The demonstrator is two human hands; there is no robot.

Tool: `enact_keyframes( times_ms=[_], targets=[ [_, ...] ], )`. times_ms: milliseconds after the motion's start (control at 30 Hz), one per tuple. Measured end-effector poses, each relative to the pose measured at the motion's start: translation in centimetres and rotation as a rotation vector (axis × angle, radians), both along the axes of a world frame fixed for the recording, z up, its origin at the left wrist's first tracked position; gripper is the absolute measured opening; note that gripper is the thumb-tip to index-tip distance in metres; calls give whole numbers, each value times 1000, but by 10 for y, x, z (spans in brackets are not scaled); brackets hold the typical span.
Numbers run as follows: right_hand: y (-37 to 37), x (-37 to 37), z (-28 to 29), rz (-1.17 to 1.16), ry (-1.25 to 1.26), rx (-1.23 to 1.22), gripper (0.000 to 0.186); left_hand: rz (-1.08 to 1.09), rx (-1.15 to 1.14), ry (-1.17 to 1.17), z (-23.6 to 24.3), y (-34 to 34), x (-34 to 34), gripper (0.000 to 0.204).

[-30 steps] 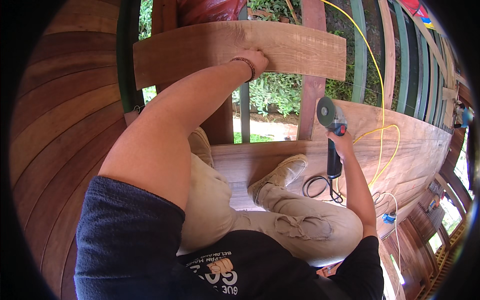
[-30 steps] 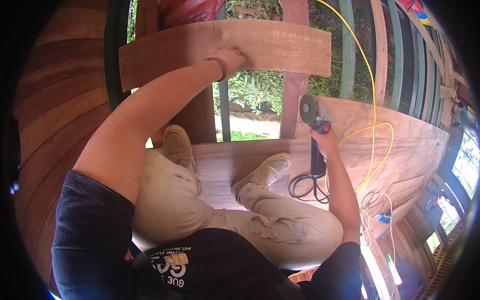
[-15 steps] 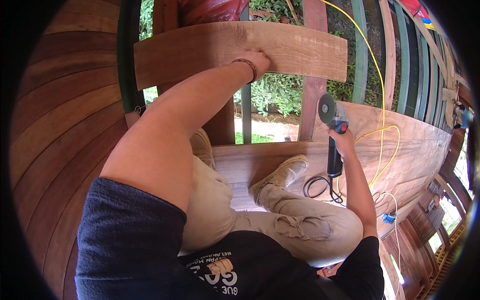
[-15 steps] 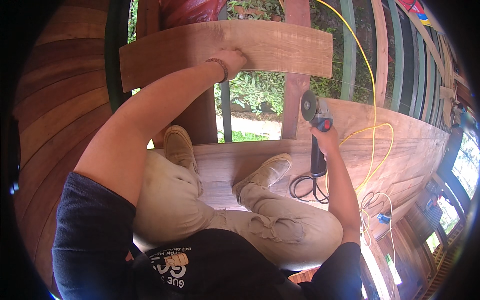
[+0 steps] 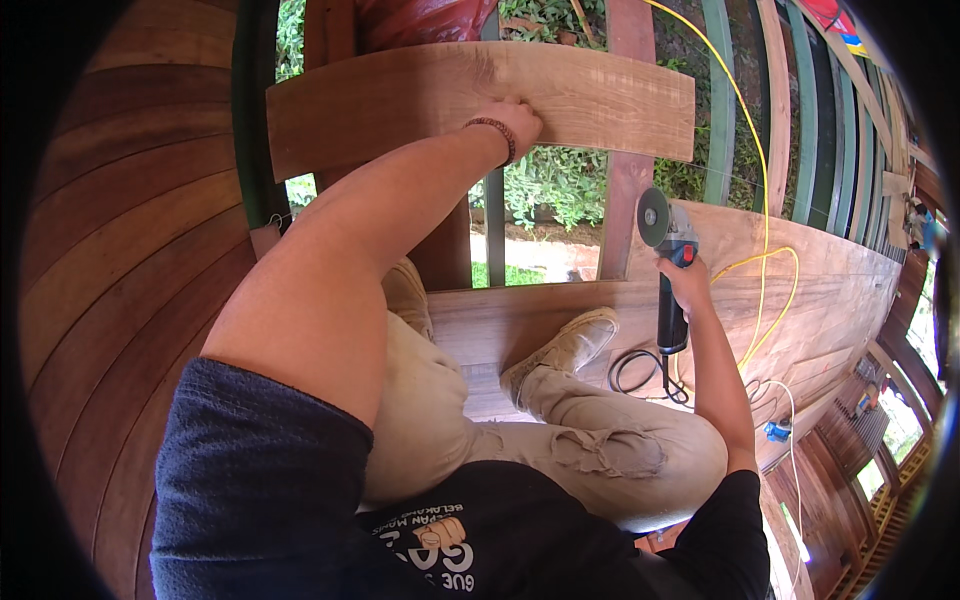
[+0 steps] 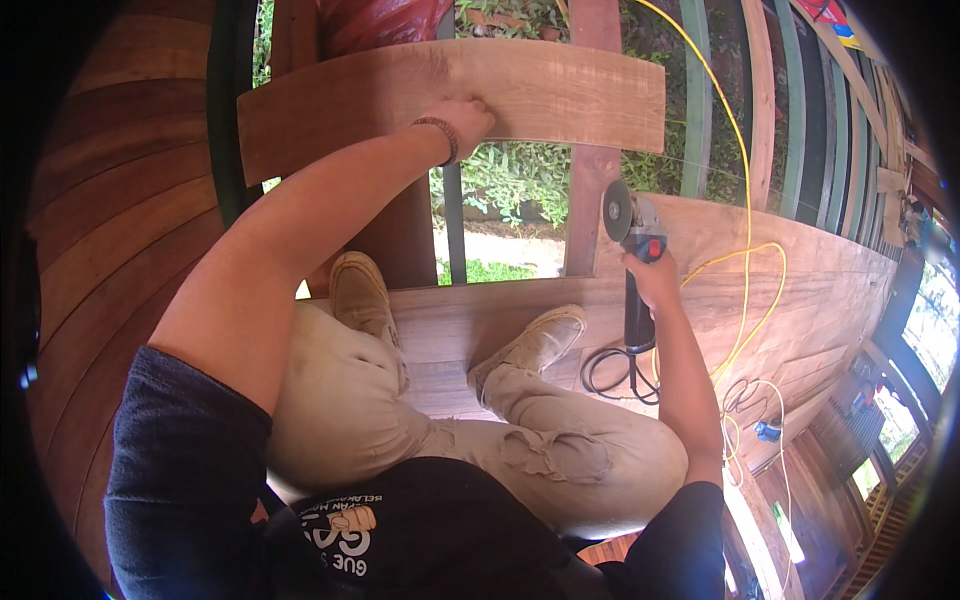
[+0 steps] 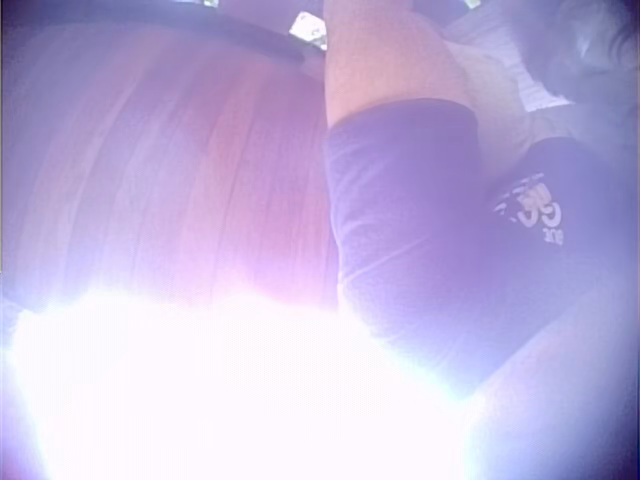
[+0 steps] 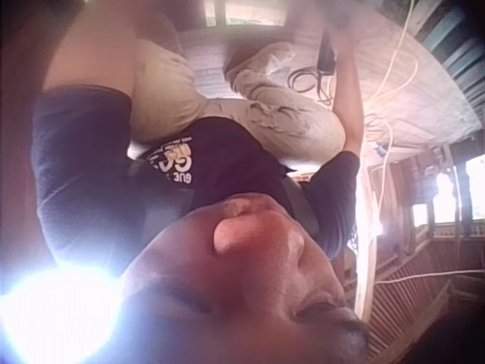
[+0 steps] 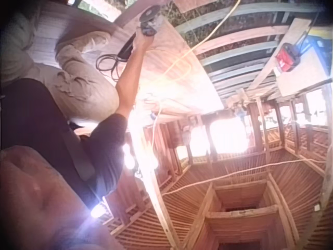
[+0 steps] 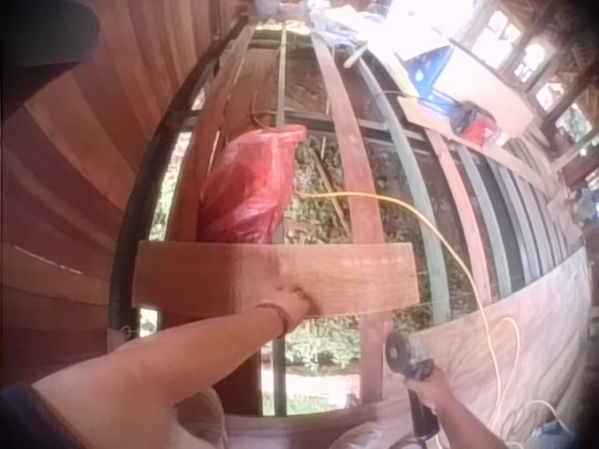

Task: The person retrieves an angle grinder, plugs it in, and cuts a wooden plank on a partially built wooden deck. They then measure the cut area with a tape measure and mark it with a pencil.

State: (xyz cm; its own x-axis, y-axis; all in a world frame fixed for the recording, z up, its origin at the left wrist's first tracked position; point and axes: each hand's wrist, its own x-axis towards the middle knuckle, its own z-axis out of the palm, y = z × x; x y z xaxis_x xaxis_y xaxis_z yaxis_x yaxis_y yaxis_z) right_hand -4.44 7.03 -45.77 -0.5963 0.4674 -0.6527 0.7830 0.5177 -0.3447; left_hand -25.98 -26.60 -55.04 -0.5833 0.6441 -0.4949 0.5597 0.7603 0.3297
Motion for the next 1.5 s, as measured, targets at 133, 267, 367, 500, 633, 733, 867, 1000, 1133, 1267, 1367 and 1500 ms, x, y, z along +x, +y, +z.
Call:
enact_keyframes(
  times_ms=[133, 267, 367, 500, 633, 733, 867, 1000, 1133, 1267, 1367, 1500],
  targets=[
    [2, -2, -4, 12, -6, 37, 44, -8, 0, 16, -1, 0, 0, 28],
    [3, -13, -9, -11, -3, 18, 44, -2, 8, 18, -2, 0, 2, 27],
    [1, -12, -7, -16, -2, 2, 45, -1, 7, 17, -3, -1, 2, 26],
    [-2, -2, 0, -14, -20, 15, 45, -12, 11, 23, -4, 0, 0, 26],
    [-1, -3, -1, 19, -6, 30, 45, -6, 17, 32, -6, 1, 1, 27],
    [1, -8, -5, 28, -22, 47, 45, 2, 21, 29, -8, 0, 2, 28],
    [2, -7, -6, 5, -14, 9, 45, -4, 26, 36, -9, -1, 2, 27],
    [4, 2, -4, 9, -39, 37, 46, -16, 18, 27, -9, 0, 0, 27],
    [6, 11, -4, 28, -27, 42, 47, -14, -10, 18, -6, 0, 0, 28],
    [4, 20, -2, 39, -11, 52, 48, -11, -4, 19, -2, 0, 0, 28],
    [2, 22, -1, 51, 5, 78, 47, -2, 0, 25, -1, 0, 0, 28],
    [-1, 12, -3, 42, 19, 70, 46, -1, 8, 22, -4, 0, 0, 28]
  ],
)
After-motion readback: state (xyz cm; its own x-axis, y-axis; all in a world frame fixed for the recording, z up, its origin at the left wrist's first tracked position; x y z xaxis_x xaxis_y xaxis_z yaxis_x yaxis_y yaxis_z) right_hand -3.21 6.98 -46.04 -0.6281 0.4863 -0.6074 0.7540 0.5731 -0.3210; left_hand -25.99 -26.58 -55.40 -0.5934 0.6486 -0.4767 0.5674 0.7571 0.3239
